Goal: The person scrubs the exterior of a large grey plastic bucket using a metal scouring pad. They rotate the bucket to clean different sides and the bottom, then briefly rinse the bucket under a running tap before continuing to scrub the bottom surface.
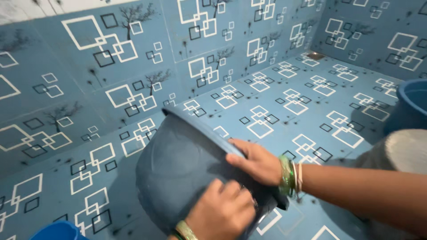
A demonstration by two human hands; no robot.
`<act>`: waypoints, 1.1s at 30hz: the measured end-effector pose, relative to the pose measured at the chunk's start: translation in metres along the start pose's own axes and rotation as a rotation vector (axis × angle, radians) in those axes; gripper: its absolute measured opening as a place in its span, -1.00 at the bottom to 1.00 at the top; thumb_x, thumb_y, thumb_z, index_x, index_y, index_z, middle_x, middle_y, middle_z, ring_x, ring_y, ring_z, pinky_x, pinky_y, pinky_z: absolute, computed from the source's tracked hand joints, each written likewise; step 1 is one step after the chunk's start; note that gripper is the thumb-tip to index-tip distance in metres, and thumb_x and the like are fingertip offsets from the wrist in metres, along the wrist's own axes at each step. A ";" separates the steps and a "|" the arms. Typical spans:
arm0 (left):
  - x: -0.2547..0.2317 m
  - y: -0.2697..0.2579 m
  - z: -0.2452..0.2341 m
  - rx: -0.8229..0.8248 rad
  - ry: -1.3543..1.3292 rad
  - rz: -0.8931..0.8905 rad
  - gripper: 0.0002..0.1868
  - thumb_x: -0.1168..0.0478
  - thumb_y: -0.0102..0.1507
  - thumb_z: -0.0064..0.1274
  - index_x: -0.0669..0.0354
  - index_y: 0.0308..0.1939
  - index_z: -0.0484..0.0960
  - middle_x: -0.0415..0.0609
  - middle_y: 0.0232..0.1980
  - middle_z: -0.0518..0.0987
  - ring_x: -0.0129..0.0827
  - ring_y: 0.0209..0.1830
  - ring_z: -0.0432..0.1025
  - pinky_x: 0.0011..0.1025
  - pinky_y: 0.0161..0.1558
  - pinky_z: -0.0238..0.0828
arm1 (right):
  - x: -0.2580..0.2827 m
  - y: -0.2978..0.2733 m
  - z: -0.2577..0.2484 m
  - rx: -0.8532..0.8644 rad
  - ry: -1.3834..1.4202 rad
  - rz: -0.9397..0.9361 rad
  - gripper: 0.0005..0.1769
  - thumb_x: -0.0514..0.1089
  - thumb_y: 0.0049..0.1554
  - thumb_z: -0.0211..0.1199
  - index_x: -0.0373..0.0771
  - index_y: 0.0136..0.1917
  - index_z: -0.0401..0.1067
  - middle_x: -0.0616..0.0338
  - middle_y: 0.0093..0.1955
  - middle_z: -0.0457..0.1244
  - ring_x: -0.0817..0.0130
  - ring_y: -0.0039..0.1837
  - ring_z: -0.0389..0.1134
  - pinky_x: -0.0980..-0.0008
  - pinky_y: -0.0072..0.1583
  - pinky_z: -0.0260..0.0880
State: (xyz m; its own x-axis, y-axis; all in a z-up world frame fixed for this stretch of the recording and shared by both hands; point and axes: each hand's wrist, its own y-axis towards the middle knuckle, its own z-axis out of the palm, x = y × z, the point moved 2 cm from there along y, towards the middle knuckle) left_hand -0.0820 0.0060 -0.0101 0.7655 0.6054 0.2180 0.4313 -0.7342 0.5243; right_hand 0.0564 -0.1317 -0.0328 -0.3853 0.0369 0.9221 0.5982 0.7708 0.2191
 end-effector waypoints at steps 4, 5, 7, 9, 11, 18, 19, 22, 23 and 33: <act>0.028 -0.011 -0.013 -0.332 0.047 -0.327 -0.93 0.19 0.13 0.17 0.05 -0.33 0.67 -0.16 -0.22 0.55 -0.18 -0.18 0.40 -0.18 -0.16 0.31 | -0.012 -0.028 0.000 0.111 -0.067 -0.076 -0.40 0.00 0.25 0.29 -0.37 0.42 0.27 0.17 0.19 0.35 0.49 0.22 0.30 0.40 0.27 0.35; 0.043 -0.014 -0.016 -0.396 0.053 -0.449 -0.94 0.20 0.13 0.20 0.04 -0.38 0.65 -0.17 -0.24 0.56 -0.17 -0.19 0.40 -0.18 -0.15 0.32 | -0.015 -0.032 -0.003 0.121 -0.099 0.025 -0.35 0.02 0.20 0.31 -0.32 0.44 0.26 0.18 0.13 0.37 0.51 0.15 0.31 0.42 0.21 0.37; 0.066 -0.019 -0.023 -0.493 0.034 -0.660 -0.94 0.23 0.13 0.24 0.04 -0.40 0.66 -0.18 -0.26 0.58 -0.14 -0.18 0.40 -0.20 -0.13 0.36 | -0.016 -0.039 -0.014 0.147 -0.175 0.236 -0.24 0.06 0.09 0.34 -0.22 0.48 0.22 0.20 0.00 0.41 0.54 0.02 0.34 0.44 0.10 0.42; 0.087 -0.012 -0.022 -0.535 -0.007 -0.774 -0.95 0.25 0.14 0.25 0.07 -0.36 0.68 -0.15 -0.25 0.58 -0.11 -0.16 0.40 -0.21 -0.11 0.39 | -0.012 -0.040 -0.025 0.170 -0.143 0.309 -0.23 0.05 0.11 0.34 -0.22 0.49 0.20 0.11 0.03 0.38 0.52 0.03 0.30 0.41 0.08 0.41; 0.099 -0.005 -0.021 -0.555 -0.045 -0.838 -0.94 0.24 0.14 0.25 0.10 -0.33 0.70 -0.10 -0.24 0.57 -0.07 -0.15 0.39 -0.19 -0.10 0.38 | -0.008 -0.034 -0.030 0.231 -0.086 0.312 -0.22 0.04 0.14 0.34 -0.24 0.52 0.15 0.08 0.14 0.33 0.53 0.12 0.28 0.41 0.14 0.39; 0.028 0.023 0.009 -0.350 -0.071 -0.443 -0.95 0.20 0.15 0.12 0.06 -0.38 0.62 -0.12 -0.23 0.52 -0.12 -0.16 0.38 -0.12 -0.16 0.30 | 0.021 0.020 -0.052 -0.086 -0.085 0.340 -0.10 0.14 0.25 0.22 0.00 0.72 -0.08 0.11 0.46 0.25 0.28 0.18 0.16 0.25 0.14 0.20; 0.012 0.023 0.015 -0.297 -0.071 -0.321 -0.93 0.19 0.15 0.09 0.04 -0.42 0.58 -0.15 -0.23 0.52 -0.15 -0.16 0.38 -0.11 -0.19 0.27 | 0.026 0.029 -0.046 -0.089 -0.121 0.206 -0.13 0.13 0.24 0.23 -0.08 0.66 -0.09 0.10 0.46 0.21 0.36 0.35 0.28 0.35 0.31 0.32; -0.009 0.015 0.029 -0.160 -0.082 -0.076 -0.94 0.19 0.19 0.05 0.03 -0.36 0.59 -0.14 -0.23 0.48 -0.20 -0.15 0.36 -0.16 -0.20 0.25 | 0.040 0.035 -0.031 -0.210 -0.616 0.025 -0.23 0.16 0.29 0.13 -0.01 0.67 -0.01 -0.15 0.30 0.34 0.06 0.22 0.43 0.26 0.22 0.38; -0.006 0.013 0.032 -0.147 -0.074 -0.094 -0.93 0.19 0.17 0.06 0.03 -0.39 0.58 -0.13 -0.24 0.48 -0.18 -0.16 0.37 -0.16 -0.21 0.26 | 0.043 0.035 -0.028 -0.209 -0.649 0.126 -0.21 0.16 0.27 0.12 0.05 0.67 -0.03 -0.18 0.23 0.36 0.03 0.19 0.43 0.26 0.20 0.39; 0.109 -0.002 -0.011 -0.356 -0.161 -0.893 -0.89 0.19 0.15 0.22 0.14 -0.32 0.73 0.00 -0.25 0.57 0.01 -0.19 0.39 -0.13 -0.14 0.37 | 0.054 0.043 -0.031 -0.077 -0.215 0.243 -0.19 0.10 0.19 0.20 -0.15 0.61 0.05 0.06 0.27 0.36 0.36 0.12 0.43 0.32 0.14 0.47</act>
State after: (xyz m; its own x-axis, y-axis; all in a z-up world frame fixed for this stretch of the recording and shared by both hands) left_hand -0.0043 0.0770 0.0219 0.2943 0.8254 -0.4818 0.7351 0.1266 0.6660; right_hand 0.0828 -0.1160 0.0363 -0.3591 0.3534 0.8638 0.7391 0.6729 0.0320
